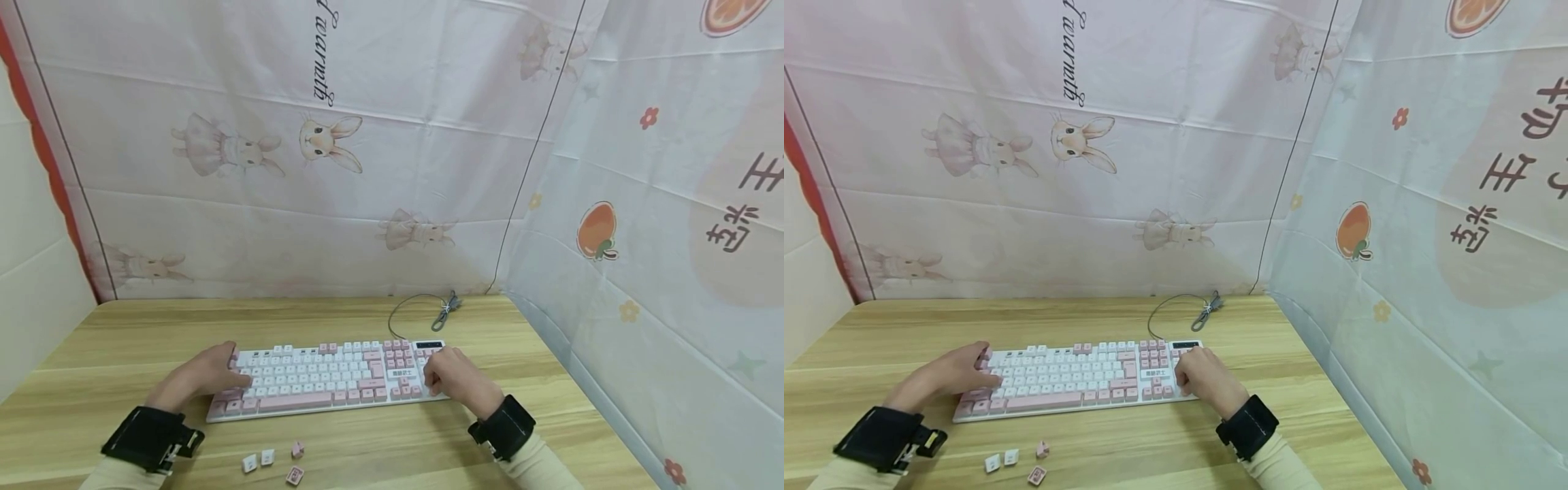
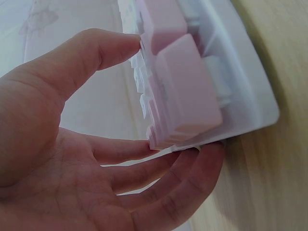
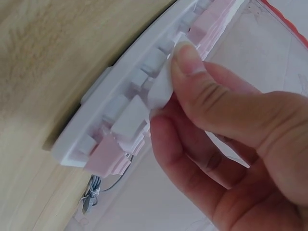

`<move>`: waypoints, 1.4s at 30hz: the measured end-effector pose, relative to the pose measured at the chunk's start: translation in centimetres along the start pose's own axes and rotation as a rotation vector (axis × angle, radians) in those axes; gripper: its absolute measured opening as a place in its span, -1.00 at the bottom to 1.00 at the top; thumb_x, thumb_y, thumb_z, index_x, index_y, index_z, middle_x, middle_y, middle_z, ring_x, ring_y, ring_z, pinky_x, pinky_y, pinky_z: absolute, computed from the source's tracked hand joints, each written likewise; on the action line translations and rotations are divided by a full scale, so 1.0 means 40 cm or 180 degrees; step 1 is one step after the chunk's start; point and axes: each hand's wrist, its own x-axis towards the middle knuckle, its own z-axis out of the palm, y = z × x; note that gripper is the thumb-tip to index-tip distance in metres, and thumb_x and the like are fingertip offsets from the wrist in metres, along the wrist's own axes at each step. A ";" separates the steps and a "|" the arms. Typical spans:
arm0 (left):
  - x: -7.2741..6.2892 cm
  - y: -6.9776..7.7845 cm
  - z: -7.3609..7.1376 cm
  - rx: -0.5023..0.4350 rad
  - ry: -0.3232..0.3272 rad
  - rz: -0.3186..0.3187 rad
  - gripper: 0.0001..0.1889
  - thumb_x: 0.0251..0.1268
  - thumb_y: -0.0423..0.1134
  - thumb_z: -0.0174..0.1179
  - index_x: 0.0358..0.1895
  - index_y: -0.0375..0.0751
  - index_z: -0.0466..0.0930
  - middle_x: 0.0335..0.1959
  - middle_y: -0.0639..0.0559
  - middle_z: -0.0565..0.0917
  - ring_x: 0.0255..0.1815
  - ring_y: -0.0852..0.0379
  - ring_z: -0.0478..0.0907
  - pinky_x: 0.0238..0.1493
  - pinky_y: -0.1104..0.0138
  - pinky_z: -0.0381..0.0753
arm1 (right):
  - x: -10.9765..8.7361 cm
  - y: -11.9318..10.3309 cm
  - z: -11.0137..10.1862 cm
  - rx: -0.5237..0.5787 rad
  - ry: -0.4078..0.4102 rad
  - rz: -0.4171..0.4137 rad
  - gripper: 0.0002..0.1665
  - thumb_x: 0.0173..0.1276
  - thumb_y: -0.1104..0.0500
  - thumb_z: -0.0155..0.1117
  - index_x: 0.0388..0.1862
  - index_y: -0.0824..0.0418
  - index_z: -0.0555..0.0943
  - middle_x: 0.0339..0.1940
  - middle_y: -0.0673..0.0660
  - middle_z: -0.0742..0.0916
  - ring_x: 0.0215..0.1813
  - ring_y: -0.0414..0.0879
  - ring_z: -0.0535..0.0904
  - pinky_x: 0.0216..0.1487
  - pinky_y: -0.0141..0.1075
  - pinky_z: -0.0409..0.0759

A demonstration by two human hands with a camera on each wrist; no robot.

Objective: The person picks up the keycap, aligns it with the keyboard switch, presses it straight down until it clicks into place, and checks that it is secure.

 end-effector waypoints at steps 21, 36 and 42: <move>-0.003 -0.003 0.009 -0.0038 0.0002 -0.0030 0.03 0.30 -0.03 0.37 0.42 -0.84 0.00 0.40 -0.79 0.20 0.40 -0.69 0.22 0.40 -0.36 0.34 | 0.001 0.006 0.003 0.0025 -0.0053 -0.0109 -0.82 0.01 0.42 0.60 -0.52 0.18 0.79 -0.50 -0.01 0.78 -0.46 -0.34 0.54 -0.41 -0.54 0.55; -0.004 0.002 0.000 -0.0037 0.0050 0.0040 0.02 0.31 -0.05 0.36 0.41 -0.85 -0.01 0.40 -0.81 0.17 0.40 -0.70 0.20 0.41 -0.37 0.32 | -0.003 0.016 0.016 0.0194 -0.0029 -0.0105 -0.80 0.07 0.44 0.55 -0.56 0.17 0.78 -0.56 -0.06 0.73 -0.50 -0.36 0.41 -0.45 -0.55 0.47; -0.005 0.005 0.001 -0.0038 0.0033 0.0003 0.02 0.31 -0.05 0.36 0.42 -0.84 -0.02 0.41 -0.80 0.17 0.41 -0.70 0.19 0.41 -0.37 0.31 | -0.007 0.007 0.009 0.0100 -0.0051 -0.0088 -0.84 0.08 0.41 0.57 -0.52 0.17 0.79 -0.52 -0.05 0.75 -0.47 -0.35 0.45 -0.42 -0.54 0.50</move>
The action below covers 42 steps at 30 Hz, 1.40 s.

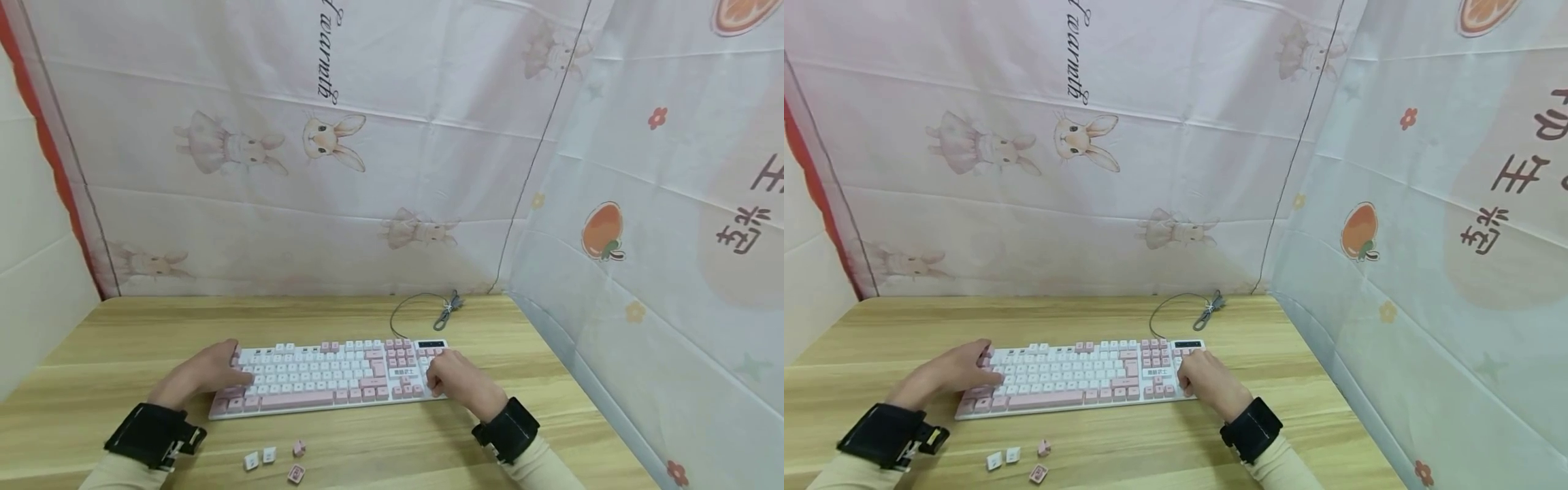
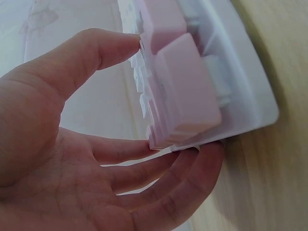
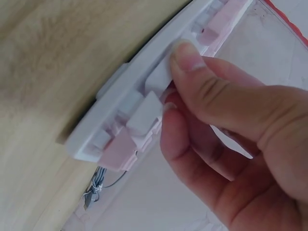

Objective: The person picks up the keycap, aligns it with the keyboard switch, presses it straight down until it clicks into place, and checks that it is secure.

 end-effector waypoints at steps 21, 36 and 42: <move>0.007 -0.012 0.004 -0.0016 0.0005 0.0013 0.03 0.29 -0.03 0.38 0.42 -0.84 -0.01 0.40 -0.79 0.19 0.41 -0.69 0.21 0.41 -0.37 0.32 | -0.005 -0.006 -0.016 -0.0155 -0.0165 0.0013 -0.84 0.09 0.32 0.62 -0.44 0.14 0.77 -0.49 -0.07 0.73 -0.46 -0.37 0.43 -0.40 -0.53 0.48; 0.008 -0.011 0.000 -0.0031 0.0008 -0.0052 0.04 0.26 -0.01 0.39 0.43 -0.82 0.01 0.41 -0.77 0.21 0.42 -0.68 0.21 0.41 -0.36 0.32 | -0.004 -0.004 -0.034 -0.0088 -0.0257 0.0046 -0.88 0.13 0.31 0.60 -0.35 0.17 0.82 -0.41 -0.01 0.80 -0.38 -0.31 0.61 -0.31 -0.47 0.62; 0.006 -0.008 0.000 -0.0012 0.0001 -0.0056 0.03 0.28 -0.01 0.38 0.43 -0.82 0.02 0.41 -0.77 0.21 0.42 -0.68 0.21 0.40 -0.36 0.33 | -0.012 0.007 -0.065 0.0111 -0.0281 0.0119 -0.86 0.20 0.28 0.56 -0.25 0.24 0.81 -0.32 0.06 0.83 -0.34 -0.22 0.66 -0.30 -0.45 0.61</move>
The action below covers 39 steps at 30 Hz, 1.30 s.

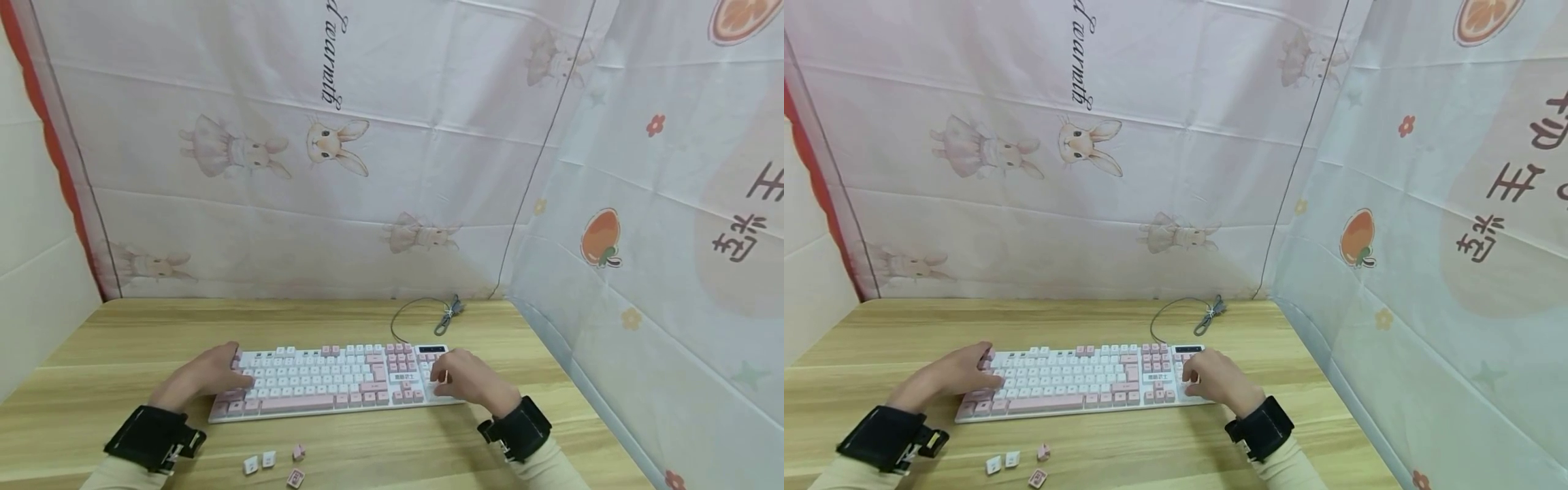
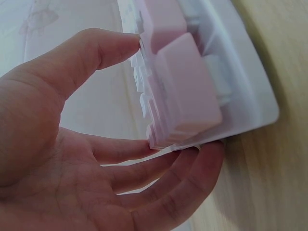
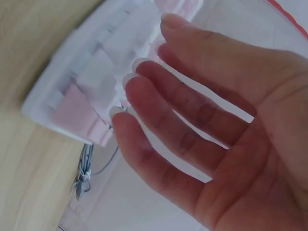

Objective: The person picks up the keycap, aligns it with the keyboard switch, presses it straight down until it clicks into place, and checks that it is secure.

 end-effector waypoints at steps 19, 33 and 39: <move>0.001 0.010 -0.001 0.0033 0.0021 0.0002 0.01 0.27 -0.02 0.39 0.42 -0.80 0.06 0.39 -0.75 0.26 0.40 -0.66 0.26 0.38 -0.34 0.38 | 0.015 0.068 -0.025 0.0300 0.0014 0.0738 -0.28 0.22 0.20 0.54 0.33 0.39 0.54 0.27 0.40 0.67 0.20 0.30 0.66 0.22 0.13 0.66; 0.006 0.000 0.008 0.0016 0.0029 -0.0034 0.04 0.26 0.00 0.40 0.42 -0.81 0.04 0.39 -0.76 0.23 0.40 -0.68 0.24 0.39 -0.36 0.35 | 0.057 0.099 -0.017 0.0590 -0.0493 0.1043 -0.06 0.12 0.22 0.61 0.50 0.19 0.44 0.46 0.37 0.54 0.50 0.32 0.42 0.48 0.26 0.40; 0.004 -0.001 0.003 0.0020 0.0024 -0.0011 0.03 0.26 -0.01 0.39 0.42 -0.81 0.04 0.40 -0.75 0.24 0.42 -0.67 0.23 0.40 -0.35 0.35 | 0.080 0.101 -0.013 0.0586 -0.0623 0.0934 -0.06 0.09 0.30 0.57 0.49 0.21 0.44 0.44 0.31 0.57 0.43 0.21 0.49 0.45 0.19 0.47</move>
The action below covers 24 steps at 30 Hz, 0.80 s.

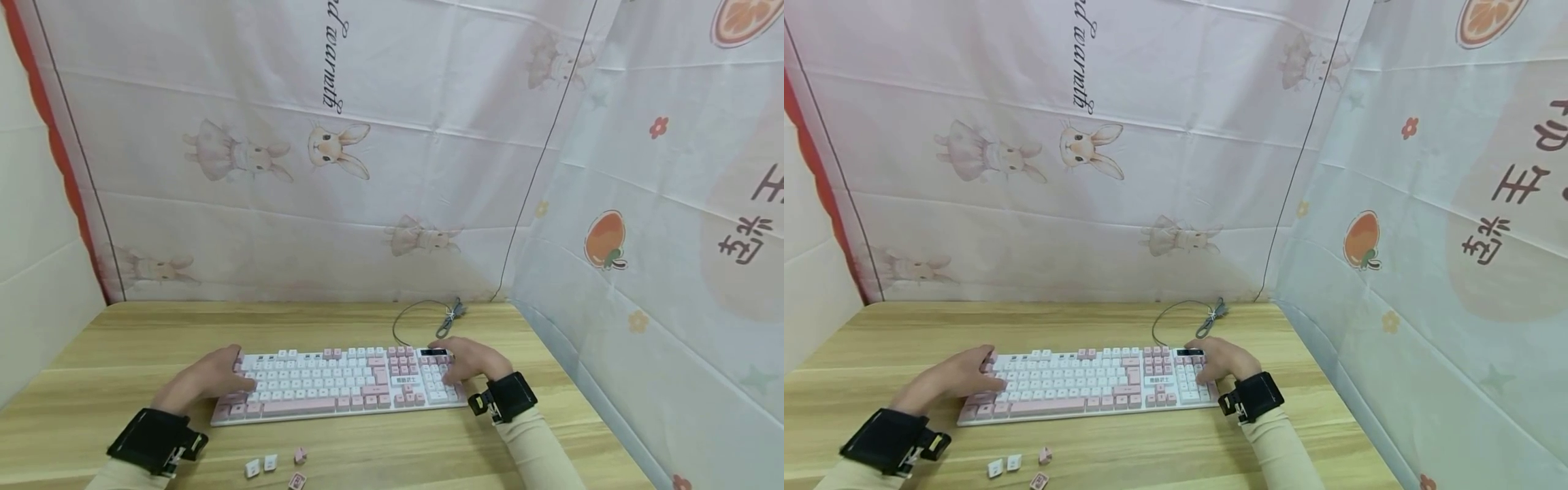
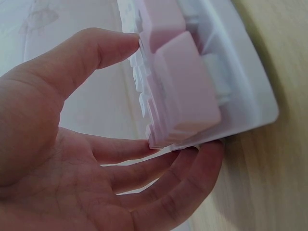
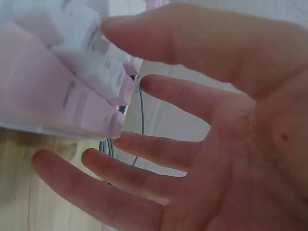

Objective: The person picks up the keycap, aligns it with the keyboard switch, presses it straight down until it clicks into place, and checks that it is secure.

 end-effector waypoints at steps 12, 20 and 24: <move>-0.001 -0.002 0.002 -0.0015 -0.0020 0.0001 0.05 0.25 -0.01 0.40 0.43 -0.82 0.02 0.41 -0.76 0.21 0.42 -0.68 0.21 0.42 -0.36 0.32 | 0.015 -0.022 -0.001 0.0273 -0.0300 0.0510 0.05 0.03 0.40 0.49 0.54 -0.02 0.40 0.28 0.22 0.57 -0.13 -0.03 0.60 -0.27 -0.16 0.73; -0.001 0.000 0.002 -0.0048 -0.0008 -0.0009 0.04 0.26 -0.03 0.39 0.44 -0.81 0.01 0.41 -0.76 0.21 0.42 -0.67 0.21 0.42 -0.36 0.32 | 0.021 -0.018 0.001 0.0219 -0.0306 0.0422 0.05 0.02 0.42 0.42 0.55 0.00 0.38 0.21 0.22 0.58 -0.21 -0.05 0.62 -0.31 -0.17 0.77; 0.001 0.002 0.000 -0.0071 -0.0020 -0.0027 0.05 0.28 -0.04 0.39 0.45 -0.81 -0.03 0.44 -0.76 0.16 0.44 -0.68 0.17 0.44 -0.37 0.28 | 0.021 -0.018 -0.002 0.0181 -0.0277 0.0402 0.00 0.07 0.41 0.43 0.54 0.00 0.40 0.24 0.24 0.58 -0.18 -0.06 0.61 -0.34 -0.19 0.76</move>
